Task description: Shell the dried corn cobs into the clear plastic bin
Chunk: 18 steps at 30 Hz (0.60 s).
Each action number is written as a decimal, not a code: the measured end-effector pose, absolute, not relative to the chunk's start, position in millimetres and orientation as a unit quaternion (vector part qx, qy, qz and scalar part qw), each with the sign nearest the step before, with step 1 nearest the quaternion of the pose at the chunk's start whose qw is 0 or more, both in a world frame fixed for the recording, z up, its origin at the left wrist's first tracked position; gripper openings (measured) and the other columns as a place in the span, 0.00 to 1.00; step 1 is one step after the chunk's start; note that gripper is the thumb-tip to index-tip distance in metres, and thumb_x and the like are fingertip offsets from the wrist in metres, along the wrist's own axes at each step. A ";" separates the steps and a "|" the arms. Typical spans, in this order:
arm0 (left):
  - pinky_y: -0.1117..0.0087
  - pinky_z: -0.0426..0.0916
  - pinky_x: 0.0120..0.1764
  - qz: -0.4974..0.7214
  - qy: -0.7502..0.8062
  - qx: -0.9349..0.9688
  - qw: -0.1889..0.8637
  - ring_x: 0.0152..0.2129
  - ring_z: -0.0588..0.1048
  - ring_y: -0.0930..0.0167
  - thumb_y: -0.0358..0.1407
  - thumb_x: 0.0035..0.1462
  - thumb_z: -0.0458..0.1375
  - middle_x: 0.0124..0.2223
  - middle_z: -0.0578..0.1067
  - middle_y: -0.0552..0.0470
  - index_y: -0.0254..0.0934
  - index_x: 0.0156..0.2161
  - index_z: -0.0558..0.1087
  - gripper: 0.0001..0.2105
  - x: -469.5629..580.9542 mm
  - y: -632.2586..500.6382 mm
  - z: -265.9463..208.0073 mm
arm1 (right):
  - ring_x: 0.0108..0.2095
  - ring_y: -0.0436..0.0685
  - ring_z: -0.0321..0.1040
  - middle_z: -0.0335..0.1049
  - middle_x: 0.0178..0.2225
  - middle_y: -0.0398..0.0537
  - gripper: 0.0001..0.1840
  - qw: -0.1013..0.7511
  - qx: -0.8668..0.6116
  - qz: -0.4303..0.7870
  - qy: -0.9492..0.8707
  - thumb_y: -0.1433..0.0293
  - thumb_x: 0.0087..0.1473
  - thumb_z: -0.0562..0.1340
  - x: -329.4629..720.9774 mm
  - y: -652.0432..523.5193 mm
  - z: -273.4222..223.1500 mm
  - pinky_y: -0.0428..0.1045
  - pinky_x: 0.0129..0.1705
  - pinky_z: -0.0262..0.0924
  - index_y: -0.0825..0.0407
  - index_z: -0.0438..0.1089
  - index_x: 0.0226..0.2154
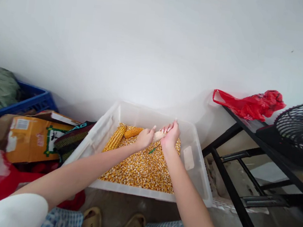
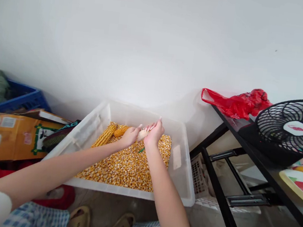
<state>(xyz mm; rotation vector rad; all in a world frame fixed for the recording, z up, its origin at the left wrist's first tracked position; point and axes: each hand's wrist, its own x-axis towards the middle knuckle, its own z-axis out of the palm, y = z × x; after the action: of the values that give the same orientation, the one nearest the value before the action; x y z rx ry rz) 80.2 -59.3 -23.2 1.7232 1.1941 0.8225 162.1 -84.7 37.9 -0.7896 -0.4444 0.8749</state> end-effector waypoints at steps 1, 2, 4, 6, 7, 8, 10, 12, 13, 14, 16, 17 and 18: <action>0.71 0.59 0.27 0.334 0.470 0.677 0.458 0.23 0.70 0.67 0.50 0.54 0.39 0.19 0.70 0.47 0.33 0.20 0.68 0.26 82.0 -57.4 -25.0 | 0.08 0.45 0.46 0.43 0.06 0.32 0.24 0.806 -0.372 0.405 -0.221 0.57 0.50 0.51 161.5 -85.9 40.6 0.44 0.15 0.50 0.51 0.42 0.13; 0.71 0.59 0.27 0.341 0.458 0.664 0.483 0.23 0.69 0.68 0.49 0.54 0.40 0.19 0.70 0.47 0.33 0.21 0.68 0.25 84.0 -55.6 -27.0 | 0.08 0.45 0.45 0.43 0.06 0.32 0.23 0.803 -0.375 0.400 -0.234 0.57 0.50 0.51 161.0 -87.1 42.7 0.44 0.14 0.49 0.51 0.42 0.13; 0.71 0.60 0.26 0.354 0.435 0.625 0.543 0.21 0.69 0.69 0.47 0.53 0.42 0.20 0.70 0.49 0.33 0.22 0.68 0.21 88.6 -52.7 -31.4 | 0.08 0.44 0.45 0.42 0.06 0.32 0.23 0.799 -0.384 0.388 -0.252 0.58 0.50 0.51 158.3 -89.2 44.0 0.43 0.13 0.47 0.50 0.43 0.13; 0.71 0.61 0.26 0.362 0.422 0.564 0.611 0.20 0.68 0.71 0.44 0.54 0.41 0.20 0.70 0.50 0.34 0.23 0.67 0.20 92.4 -50.7 -35.4 | 0.07 0.44 0.45 0.43 0.06 0.33 0.23 0.790 -0.396 0.379 -0.275 0.58 0.49 0.51 152.1 -91.5 41.0 0.43 0.13 0.46 0.50 0.43 0.12; 0.71 0.61 0.26 0.363 0.419 0.536 0.636 0.19 0.67 0.71 0.44 0.54 0.40 0.20 0.69 0.51 0.34 0.23 0.67 0.20 93.1 -49.6 -36.8 | 0.07 0.44 0.45 0.43 0.06 0.33 0.23 0.783 -0.401 0.376 -0.291 0.59 0.49 0.52 147.8 -92.5 38.3 0.43 0.12 0.45 0.50 0.44 0.12; 0.71 0.61 0.25 0.362 0.419 0.516 0.654 0.18 0.67 0.72 0.43 0.54 0.39 0.19 0.69 0.51 0.34 0.22 0.66 0.20 92.6 -48.0 -37.4 | 0.08 0.44 0.46 0.45 0.06 0.34 0.23 0.768 -0.407 0.382 -0.314 0.59 0.49 0.52 143.2 -93.4 35.4 0.43 0.12 0.45 0.50 0.45 0.11; 0.70 0.61 0.25 0.350 0.420 0.503 0.669 0.16 0.65 0.72 0.45 0.54 0.37 0.17 0.67 0.52 0.35 0.20 0.64 0.22 87.6 -43.3 -36.0 | 0.08 0.44 0.46 0.46 0.06 0.34 0.24 0.754 -0.399 0.389 -0.348 0.58 0.49 0.53 136.0 -93.9 30.5 0.43 0.12 0.44 0.50 0.46 0.11; 0.69 0.60 0.23 0.328 0.427 0.501 0.678 0.14 0.63 0.72 0.48 0.53 0.35 0.15 0.65 0.51 0.35 0.17 0.63 0.25 78.5 -37.1 -30.9 | 0.07 0.44 0.44 0.45 0.05 0.34 0.24 0.755 -0.378 0.415 -0.338 0.58 0.49 0.53 135.7 -92.4 28.9 0.44 0.12 0.42 0.50 0.45 0.11; 0.69 0.60 0.23 0.311 0.439 0.499 0.679 0.14 0.62 0.72 0.49 0.53 0.34 0.15 0.65 0.50 0.35 0.16 0.63 0.27 73.5 -33.9 -27.4 | 0.07 0.44 0.44 0.44 0.05 0.33 0.24 0.767 -0.368 0.419 -0.319 0.59 0.49 0.53 138.9 -90.8 29.3 0.44 0.12 0.44 0.50 0.45 0.11; 0.70 0.60 0.24 0.309 0.452 0.501 0.670 0.14 0.63 0.73 0.50 0.53 0.33 0.16 0.67 0.50 0.34 0.17 0.65 0.28 68.9 -31.1 -23.7 | 0.07 0.44 0.45 0.44 0.05 0.33 0.23 0.777 -0.361 0.421 -0.298 0.60 0.49 0.52 144.4 -88.9 30.1 0.44 0.13 0.47 0.51 0.45 0.11; 0.70 0.61 0.26 0.322 0.448 0.539 0.636 0.17 0.65 0.72 0.50 0.54 0.30 0.19 0.70 0.47 0.33 0.18 0.67 0.31 61.7 -27.8 -17.4 | 0.08 0.45 0.47 0.43 0.06 0.32 0.22 0.800 -0.356 0.418 -0.243 0.62 0.49 0.52 159.5 -84.6 32.0 0.44 0.16 0.52 0.51 0.44 0.12; 0.70 0.61 0.28 0.332 0.443 0.575 0.603 0.19 0.67 0.71 0.50 0.54 0.30 0.22 0.71 0.46 0.33 0.19 0.68 0.32 59.4 -27.8 -15.5 | 0.09 0.45 0.48 0.43 0.06 0.32 0.21 0.810 -0.356 0.415 -0.214 0.62 0.49 0.52 167.9 -82.5 32.4 0.44 0.17 0.53 0.51 0.43 0.13; 0.70 0.61 0.30 0.337 0.440 0.613 0.564 0.22 0.68 0.70 0.51 0.53 0.32 0.24 0.72 0.46 0.33 0.20 0.69 0.31 58.0 -29.1 -14.8 | 0.09 0.45 0.48 0.43 0.07 0.32 0.21 0.817 -0.360 0.412 -0.185 0.62 0.49 0.51 175.8 -80.8 32.5 0.44 0.18 0.54 0.51 0.43 0.13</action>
<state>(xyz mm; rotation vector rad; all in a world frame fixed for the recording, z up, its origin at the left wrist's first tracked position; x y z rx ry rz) 58.0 -29.1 -14.8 1.4423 1.0347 0.7924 175.8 -80.8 32.5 -0.7669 -0.3935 0.8786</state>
